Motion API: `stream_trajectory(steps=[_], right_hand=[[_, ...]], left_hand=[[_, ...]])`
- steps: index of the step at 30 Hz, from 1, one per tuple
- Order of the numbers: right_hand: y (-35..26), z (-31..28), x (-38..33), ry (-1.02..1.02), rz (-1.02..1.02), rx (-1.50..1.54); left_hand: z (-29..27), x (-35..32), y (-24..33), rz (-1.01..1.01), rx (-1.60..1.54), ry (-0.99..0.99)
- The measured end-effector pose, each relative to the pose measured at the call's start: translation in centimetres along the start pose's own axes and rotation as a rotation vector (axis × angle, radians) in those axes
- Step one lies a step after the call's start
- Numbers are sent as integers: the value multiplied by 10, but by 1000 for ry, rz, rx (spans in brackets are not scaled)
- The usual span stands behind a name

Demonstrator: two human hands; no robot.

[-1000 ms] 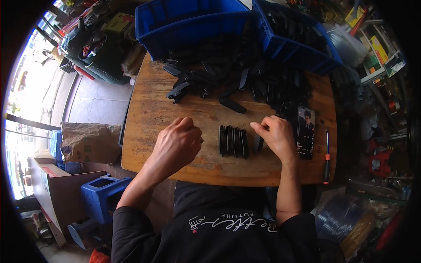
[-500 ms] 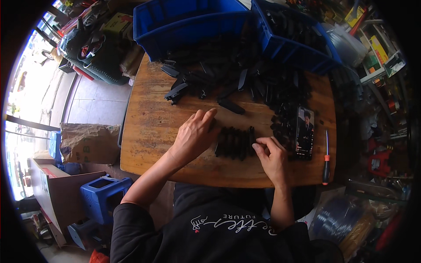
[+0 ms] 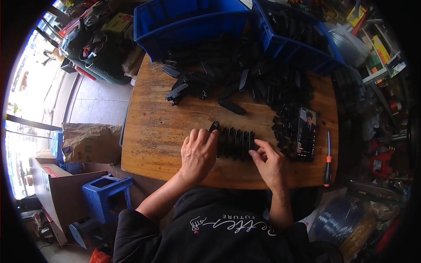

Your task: Organizing and inspecting black plastic components on a workbench.

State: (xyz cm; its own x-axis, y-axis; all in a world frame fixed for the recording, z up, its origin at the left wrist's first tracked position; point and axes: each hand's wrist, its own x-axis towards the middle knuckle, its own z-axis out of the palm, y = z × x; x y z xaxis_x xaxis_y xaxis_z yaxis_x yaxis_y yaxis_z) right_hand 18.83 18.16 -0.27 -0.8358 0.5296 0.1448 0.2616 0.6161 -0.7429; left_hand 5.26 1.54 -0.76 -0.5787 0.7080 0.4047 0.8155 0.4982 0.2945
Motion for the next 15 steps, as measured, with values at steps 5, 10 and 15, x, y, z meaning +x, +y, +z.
stream_trajectory(steps=[5,10,15], right_hand=[[-12,-2,49,-8,-221,-86],[-23,28,102,-52,-515,-325],[-9,40,119,-90,-504,-347]], left_hand=[[-2,-7,6,51,-68,-30],[-5,-10,8,105,-33,-46],[-12,1,-7,155,-203,37]])
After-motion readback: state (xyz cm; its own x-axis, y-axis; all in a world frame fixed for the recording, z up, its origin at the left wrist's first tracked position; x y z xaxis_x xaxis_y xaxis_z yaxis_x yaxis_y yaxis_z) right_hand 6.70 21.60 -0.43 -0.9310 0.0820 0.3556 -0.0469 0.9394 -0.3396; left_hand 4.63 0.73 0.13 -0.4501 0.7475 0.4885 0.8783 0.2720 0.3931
